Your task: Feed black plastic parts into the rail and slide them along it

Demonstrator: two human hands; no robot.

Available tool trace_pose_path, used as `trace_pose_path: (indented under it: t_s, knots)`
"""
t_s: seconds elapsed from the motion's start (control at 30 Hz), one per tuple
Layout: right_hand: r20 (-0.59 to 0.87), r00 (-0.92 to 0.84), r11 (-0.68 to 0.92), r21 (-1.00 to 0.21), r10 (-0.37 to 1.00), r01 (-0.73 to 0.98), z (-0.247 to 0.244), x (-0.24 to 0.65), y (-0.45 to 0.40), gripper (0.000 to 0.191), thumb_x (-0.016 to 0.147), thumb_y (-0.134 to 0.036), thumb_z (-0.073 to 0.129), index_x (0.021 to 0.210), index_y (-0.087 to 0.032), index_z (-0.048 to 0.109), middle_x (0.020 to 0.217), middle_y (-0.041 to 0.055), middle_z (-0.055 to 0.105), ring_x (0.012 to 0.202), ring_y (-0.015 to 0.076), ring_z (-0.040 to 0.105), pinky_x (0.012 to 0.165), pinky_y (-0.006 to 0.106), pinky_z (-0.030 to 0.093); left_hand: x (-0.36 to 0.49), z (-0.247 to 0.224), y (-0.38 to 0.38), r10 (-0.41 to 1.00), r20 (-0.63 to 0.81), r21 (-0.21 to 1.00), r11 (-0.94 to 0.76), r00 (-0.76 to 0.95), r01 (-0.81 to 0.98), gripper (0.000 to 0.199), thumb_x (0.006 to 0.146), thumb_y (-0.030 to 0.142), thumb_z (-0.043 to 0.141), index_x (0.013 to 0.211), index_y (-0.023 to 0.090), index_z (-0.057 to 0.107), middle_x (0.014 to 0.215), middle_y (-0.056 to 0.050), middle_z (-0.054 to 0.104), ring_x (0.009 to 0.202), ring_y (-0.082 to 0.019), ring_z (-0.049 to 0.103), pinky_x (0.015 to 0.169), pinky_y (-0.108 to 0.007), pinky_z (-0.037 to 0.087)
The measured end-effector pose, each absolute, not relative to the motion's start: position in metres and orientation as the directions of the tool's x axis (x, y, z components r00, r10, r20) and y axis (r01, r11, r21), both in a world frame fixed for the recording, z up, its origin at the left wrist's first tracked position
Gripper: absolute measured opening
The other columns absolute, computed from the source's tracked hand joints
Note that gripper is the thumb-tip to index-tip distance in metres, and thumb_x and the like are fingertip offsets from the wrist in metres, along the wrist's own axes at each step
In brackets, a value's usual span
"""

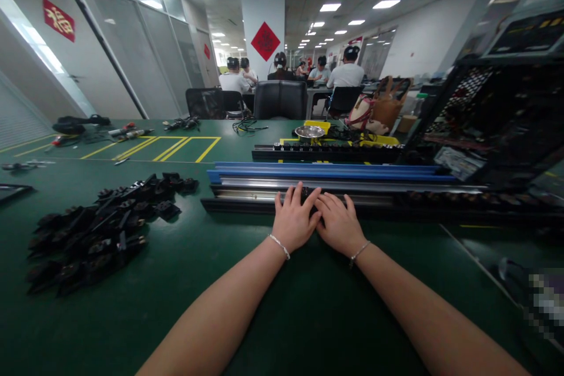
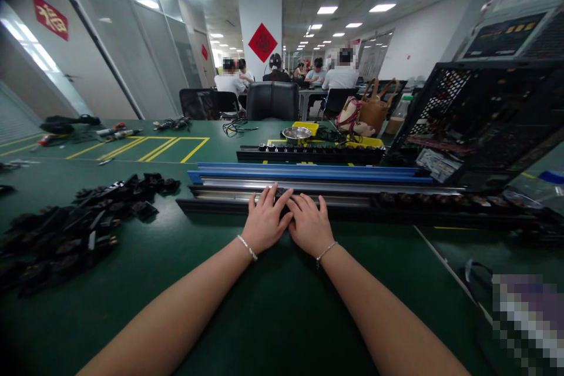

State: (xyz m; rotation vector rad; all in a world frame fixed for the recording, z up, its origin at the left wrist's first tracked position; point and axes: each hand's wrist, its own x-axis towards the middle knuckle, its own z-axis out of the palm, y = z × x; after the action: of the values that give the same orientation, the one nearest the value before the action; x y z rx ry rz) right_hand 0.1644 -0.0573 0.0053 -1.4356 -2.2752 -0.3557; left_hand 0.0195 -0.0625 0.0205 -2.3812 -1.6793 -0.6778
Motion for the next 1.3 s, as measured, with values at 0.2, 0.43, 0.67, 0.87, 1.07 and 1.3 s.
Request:
trace_pose_path:
  t_s: [0.2,0.43,0.67,0.87,1.07,1.3]
  knots:
    - [0.459,-0.368,0.431,-0.036,0.808,0.901,0.0072,0.1678,-0.0561,0.045,0.079,-0.021,0.045,0.123,-0.024,0.053,0.127,0.0074,0.056,0.120,0.0261,0.045,0.105,0.052,0.020,0.0156,0.0150,-0.0662,0.863,0.434,0.107,-0.333,0.257,0.937,0.056,0.085,0.050,0.044,0.139,0.041,0.032,0.150,-0.004,0.027,0.138,-0.035,0.017,0.108,-0.055,0.020]
    - [0.447,-0.371,0.432,-0.039,0.814,0.901,0.0079,0.1716,-0.0541,0.046,0.082,-0.022,0.044,0.126,-0.032,0.052,0.129,0.0035,0.055,0.122,0.0242,0.043,0.105,0.049,0.021,0.0204,0.0133,-0.0632,0.869,0.450,0.105,-0.279,0.205,0.955,0.058,0.084,0.057,0.039,0.139,0.040,0.032,0.149,-0.007,0.029,0.138,-0.036,0.015,0.108,-0.058,0.017]
    - [0.506,-0.367,0.453,-0.053,0.781,0.890,0.0039,0.1710,-0.0525,0.046,0.082,-0.020,0.044,0.126,-0.029,0.052,0.127,0.0048,0.057,0.120,0.0240,0.045,0.105,0.048,0.022,0.0179,0.0137,-0.0615,0.885,0.435,0.081,-0.223,0.167,0.972,0.058,0.083,0.061,0.037,0.139,0.043,0.032,0.149,-0.007,0.031,0.139,-0.038,0.011,0.104,-0.066,0.014]
    - [0.529,-0.345,0.446,-0.071,0.775,0.892,0.0034,0.1718,-0.0532,0.043,0.080,-0.020,0.044,0.121,-0.018,0.055,0.131,0.0086,0.054,0.124,0.0241,0.043,0.107,0.046,0.022,0.0172,0.0141,-0.0625,0.890,0.425,0.081,-0.218,0.164,0.973,0.058,0.083,0.061,0.038,0.138,0.041,0.035,0.149,-0.007,0.030,0.138,-0.040,0.009,0.102,-0.069,0.014]
    - [0.523,-0.359,0.446,-0.045,0.773,0.894,0.0035,0.1718,-0.0535,0.039,0.079,-0.020,0.045,0.116,-0.019,0.058,0.131,0.0077,0.054,0.124,0.0239,0.043,0.107,0.046,0.023,0.0184,0.0149,-0.0630,0.901,0.409,0.071,-0.192,0.147,0.979,0.056,0.084,0.058,0.041,0.136,0.039,0.040,0.148,-0.010,0.032,0.138,-0.040,0.014,0.102,-0.068,0.015]
    - [0.528,-0.344,0.444,-0.071,0.776,0.893,0.0043,0.1711,-0.0543,0.038,0.080,-0.020,0.043,0.115,-0.020,0.058,0.129,0.0077,0.056,0.122,0.0250,0.045,0.108,0.049,0.019,0.0164,0.0156,-0.0624,0.899,0.410,0.057,-0.193,0.154,0.980,0.053,0.086,0.055,0.038,0.133,0.034,0.044,0.145,-0.013,0.036,0.136,-0.039,0.019,0.101,-0.068,0.016]
